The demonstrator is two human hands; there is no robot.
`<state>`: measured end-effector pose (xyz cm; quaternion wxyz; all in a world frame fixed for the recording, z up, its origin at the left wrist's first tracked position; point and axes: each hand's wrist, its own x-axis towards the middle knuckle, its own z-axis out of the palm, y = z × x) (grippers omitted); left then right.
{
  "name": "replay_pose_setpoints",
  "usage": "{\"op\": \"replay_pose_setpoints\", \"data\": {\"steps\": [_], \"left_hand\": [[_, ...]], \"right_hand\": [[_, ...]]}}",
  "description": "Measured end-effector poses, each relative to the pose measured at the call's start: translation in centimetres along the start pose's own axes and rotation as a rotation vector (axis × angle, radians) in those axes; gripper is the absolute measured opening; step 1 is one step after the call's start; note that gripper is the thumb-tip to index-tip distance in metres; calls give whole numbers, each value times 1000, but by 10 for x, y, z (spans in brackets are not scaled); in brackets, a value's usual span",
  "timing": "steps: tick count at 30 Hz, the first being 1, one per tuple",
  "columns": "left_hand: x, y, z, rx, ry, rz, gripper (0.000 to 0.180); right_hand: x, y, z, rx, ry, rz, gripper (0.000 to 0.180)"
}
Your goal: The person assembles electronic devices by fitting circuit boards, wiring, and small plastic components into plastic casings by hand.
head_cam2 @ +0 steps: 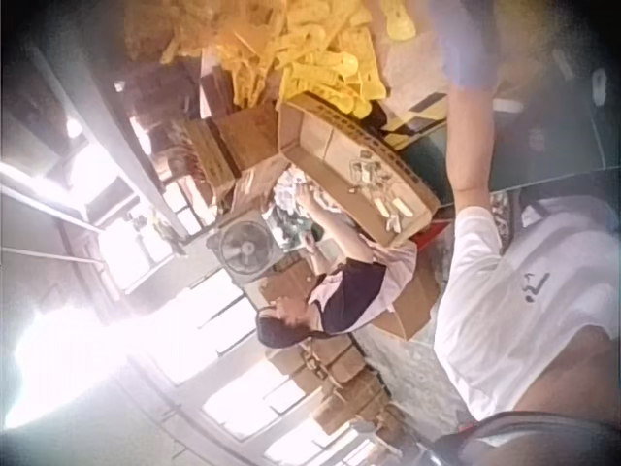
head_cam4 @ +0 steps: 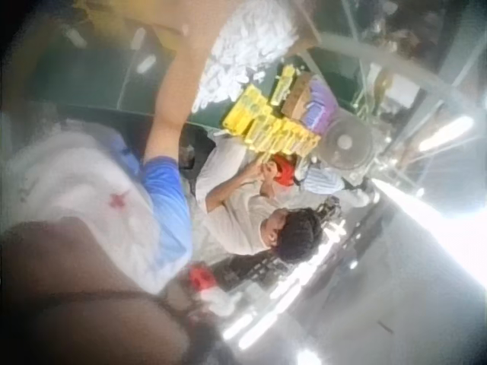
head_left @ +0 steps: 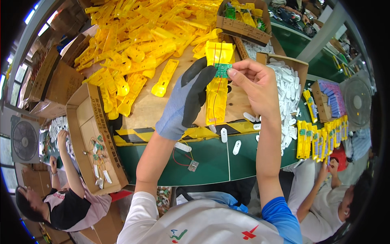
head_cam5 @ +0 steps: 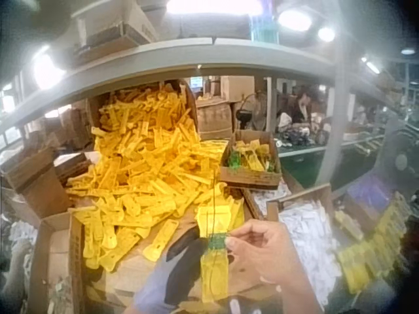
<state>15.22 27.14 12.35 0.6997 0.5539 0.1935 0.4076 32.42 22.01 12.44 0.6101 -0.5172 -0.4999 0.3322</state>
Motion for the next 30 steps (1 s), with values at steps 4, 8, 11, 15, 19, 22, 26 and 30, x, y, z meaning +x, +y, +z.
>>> {"op": "replay_pose_setpoints", "data": {"steps": [4,8,11,15,19,22,26,30], "left_hand": [[1,2,6,105,155,11,33],[7,-7,0,277,178,35,36],[8,0,-2,420,161,36,37],[8,-1,2,370,182,82,38],[1,-23,-1,341,296,144,39],[-3,-29,-6,131,309,104,42],[-10,2,18,7,168,-5,40],[-6,6,15,25,103,23,39]], "right_hand": [[1,-4,2,-57,-17,33,21],[7,4,-1,-53,-30,62,23],[12,9,-1,42,-88,33,23],[14,7,0,89,-102,-41,20],[1,-5,2,-27,-62,-128,17],[2,-1,3,-150,-93,-219,18],[-4,-1,4,-47,-135,-107,14],[-7,-5,3,-31,-141,-81,17]]}}
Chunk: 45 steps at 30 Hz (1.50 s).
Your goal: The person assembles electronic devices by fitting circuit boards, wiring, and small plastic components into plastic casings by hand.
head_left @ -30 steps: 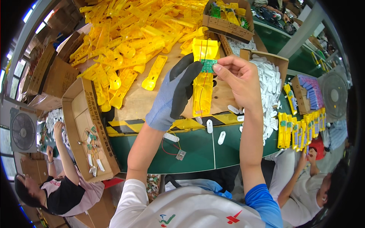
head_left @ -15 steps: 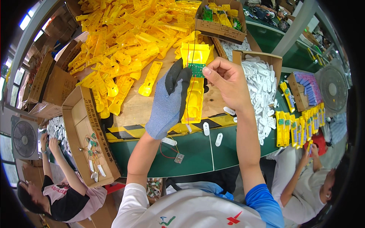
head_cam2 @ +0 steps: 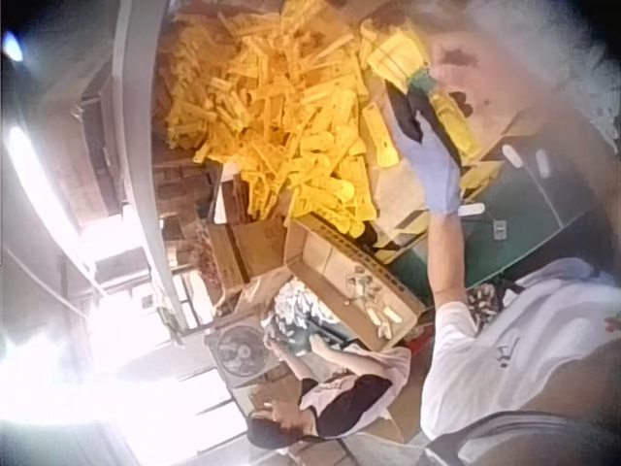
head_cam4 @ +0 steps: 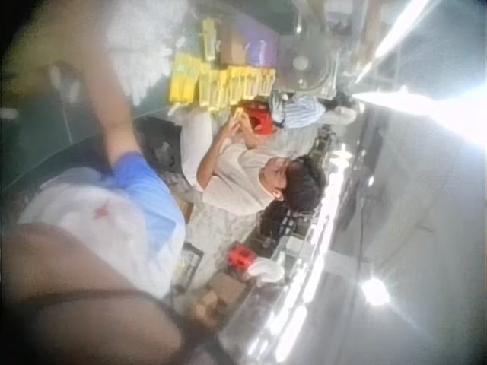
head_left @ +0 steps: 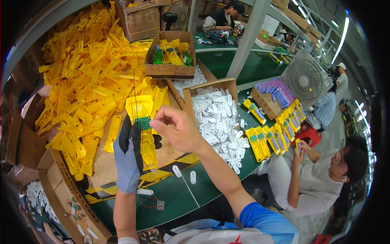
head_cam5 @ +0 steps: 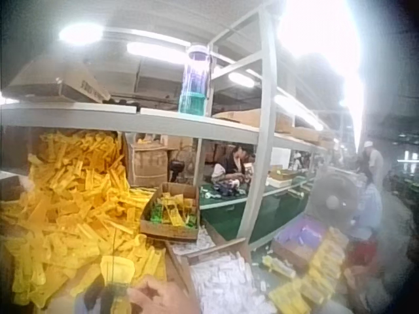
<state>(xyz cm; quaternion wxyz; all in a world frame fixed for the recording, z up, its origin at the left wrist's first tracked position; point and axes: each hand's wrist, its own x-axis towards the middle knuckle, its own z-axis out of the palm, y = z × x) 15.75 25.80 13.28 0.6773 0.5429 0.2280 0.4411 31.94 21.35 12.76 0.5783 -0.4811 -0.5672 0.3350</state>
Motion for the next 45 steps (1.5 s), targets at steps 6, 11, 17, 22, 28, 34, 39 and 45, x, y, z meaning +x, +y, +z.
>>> {"op": "replay_pose_setpoints", "data": {"steps": [6,11,17,22,28,34,39,45], "left_hand": [[-5,5,5,-88,33,-44,38],[-6,-2,4,-149,18,-40,31],[-5,4,2,-181,-3,-66,31],[-3,4,2,-167,4,-144,31],[2,1,-7,-152,-5,-74,33],[1,1,-7,-128,5,-137,34],[2,-1,-3,-127,44,-117,33],[3,-5,-3,-242,28,-110,31]], "right_hand": [[-3,-11,10,-16,98,-92,20],[-7,-13,12,-49,82,-72,16],[-9,-17,18,-381,55,-231,17],[-9,-17,21,-330,114,-148,19],[-4,-6,27,-200,137,-155,23],[-6,-8,21,-269,50,-87,20],[-3,-9,20,-236,78,-82,23],[-2,-8,21,-203,82,-78,22]]}}
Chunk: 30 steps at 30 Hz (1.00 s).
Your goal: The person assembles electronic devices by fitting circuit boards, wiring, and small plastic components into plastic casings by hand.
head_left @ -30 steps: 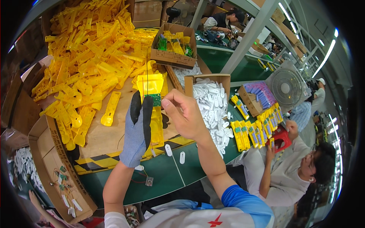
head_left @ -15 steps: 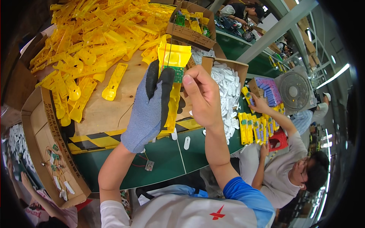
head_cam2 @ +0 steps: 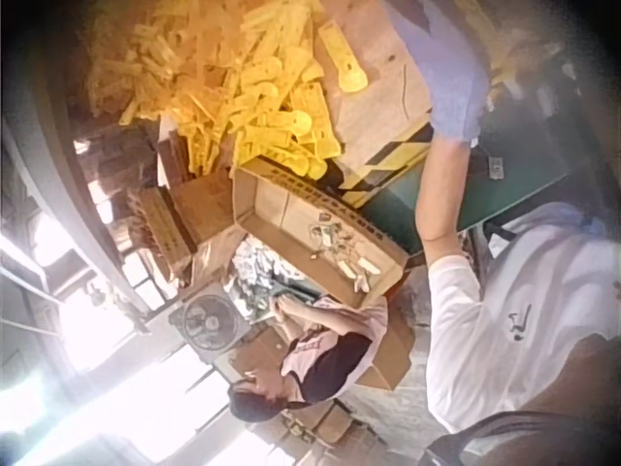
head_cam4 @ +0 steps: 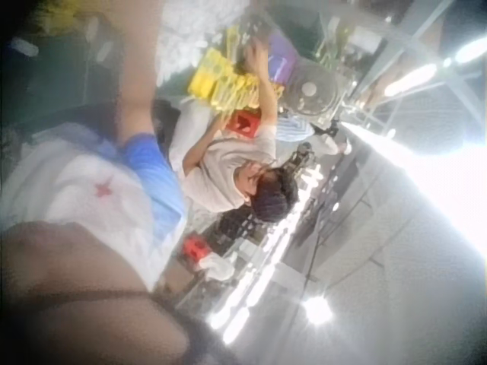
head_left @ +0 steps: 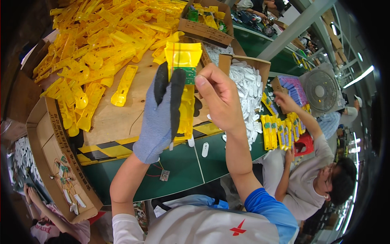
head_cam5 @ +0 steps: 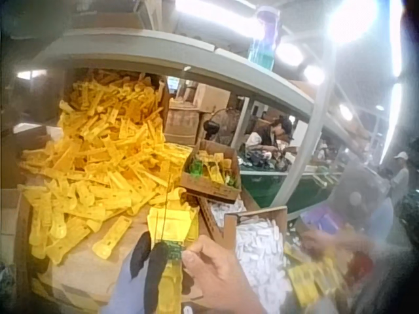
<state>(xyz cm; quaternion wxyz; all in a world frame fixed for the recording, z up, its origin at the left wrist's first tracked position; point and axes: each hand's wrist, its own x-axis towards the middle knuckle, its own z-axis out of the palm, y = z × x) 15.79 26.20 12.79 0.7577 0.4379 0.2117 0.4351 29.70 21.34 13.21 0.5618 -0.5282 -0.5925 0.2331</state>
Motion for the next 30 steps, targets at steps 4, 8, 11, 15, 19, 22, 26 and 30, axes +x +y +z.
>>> {"op": "replay_pose_setpoints", "data": {"steps": [4,8,11,15,19,22,26,30], "left_hand": [[-1,2,3,30,-2,-29,27],[2,-10,-2,180,44,79,20],[0,-8,0,169,32,94,30],[-1,0,-6,61,-40,156,29],[-7,21,-13,57,23,212,28],[-5,19,-16,231,77,286,29],[-12,34,-11,144,39,-61,57],[-13,20,-13,58,-135,270,31]], "right_hand": [[-2,5,-4,65,-41,54,20],[-5,-2,-2,22,-70,82,20],[-6,-6,-7,-71,-76,99,22],[-17,-18,-36,-57,92,-37,28],[-75,-5,-48,-213,78,127,24],[-126,30,-32,-614,-42,653,19],[-164,62,-8,-689,25,526,28],[-149,58,30,-859,41,328,43]]}}
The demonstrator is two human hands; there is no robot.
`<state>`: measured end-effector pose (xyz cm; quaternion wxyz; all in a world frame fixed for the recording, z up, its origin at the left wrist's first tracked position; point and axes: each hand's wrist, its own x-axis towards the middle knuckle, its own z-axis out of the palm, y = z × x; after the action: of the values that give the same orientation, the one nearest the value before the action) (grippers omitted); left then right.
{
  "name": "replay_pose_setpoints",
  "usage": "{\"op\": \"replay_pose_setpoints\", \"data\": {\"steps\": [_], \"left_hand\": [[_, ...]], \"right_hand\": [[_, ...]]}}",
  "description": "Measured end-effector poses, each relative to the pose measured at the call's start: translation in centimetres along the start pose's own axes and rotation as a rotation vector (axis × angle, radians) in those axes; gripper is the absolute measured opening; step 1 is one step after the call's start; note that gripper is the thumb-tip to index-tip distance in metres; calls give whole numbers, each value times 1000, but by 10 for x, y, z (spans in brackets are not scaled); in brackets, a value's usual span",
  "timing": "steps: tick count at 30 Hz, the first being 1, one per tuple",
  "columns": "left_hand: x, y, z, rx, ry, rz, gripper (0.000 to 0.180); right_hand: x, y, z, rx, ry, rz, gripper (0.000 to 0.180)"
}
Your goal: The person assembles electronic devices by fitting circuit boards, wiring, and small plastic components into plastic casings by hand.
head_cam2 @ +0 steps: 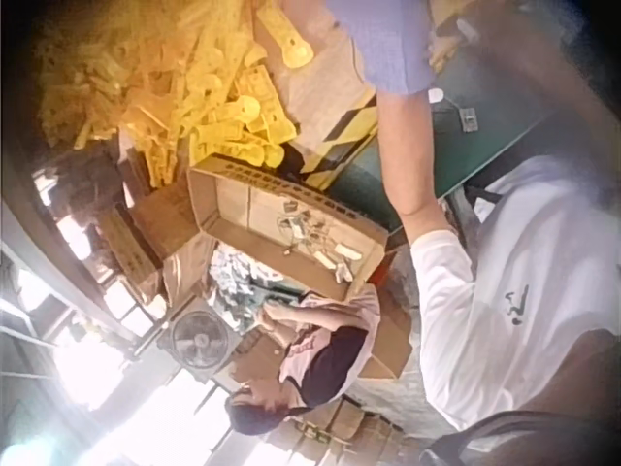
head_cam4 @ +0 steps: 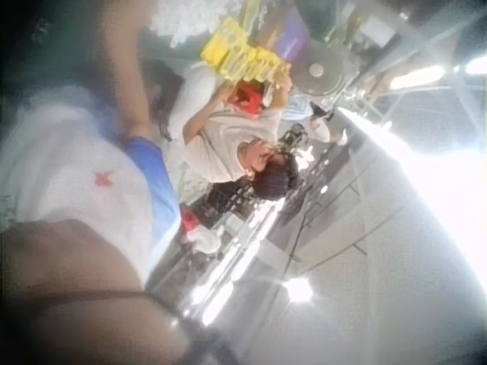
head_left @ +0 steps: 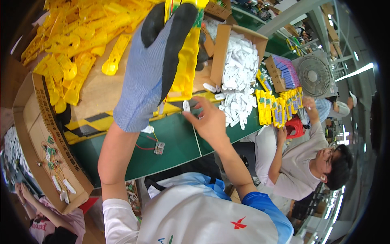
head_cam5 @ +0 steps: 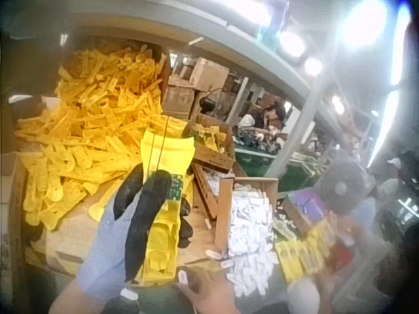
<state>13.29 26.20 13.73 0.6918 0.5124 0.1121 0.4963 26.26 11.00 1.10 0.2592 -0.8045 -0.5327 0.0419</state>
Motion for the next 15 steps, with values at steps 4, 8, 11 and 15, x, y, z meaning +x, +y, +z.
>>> {"op": "replay_pose_setpoints", "data": {"steps": [4,8,11,15], "left_hand": [[-1,9,5,-168,60,-205,32],[-5,18,11,-202,74,-212,34],[-4,17,6,-163,62,-231,38],[2,8,2,-180,60,-171,34]], "right_hand": [[7,0,21,-326,-95,-113,30],[16,-8,9,-365,-165,-157,24],[35,-27,-26,101,-281,-169,20],[65,-56,-79,826,-96,-105,21]]}}
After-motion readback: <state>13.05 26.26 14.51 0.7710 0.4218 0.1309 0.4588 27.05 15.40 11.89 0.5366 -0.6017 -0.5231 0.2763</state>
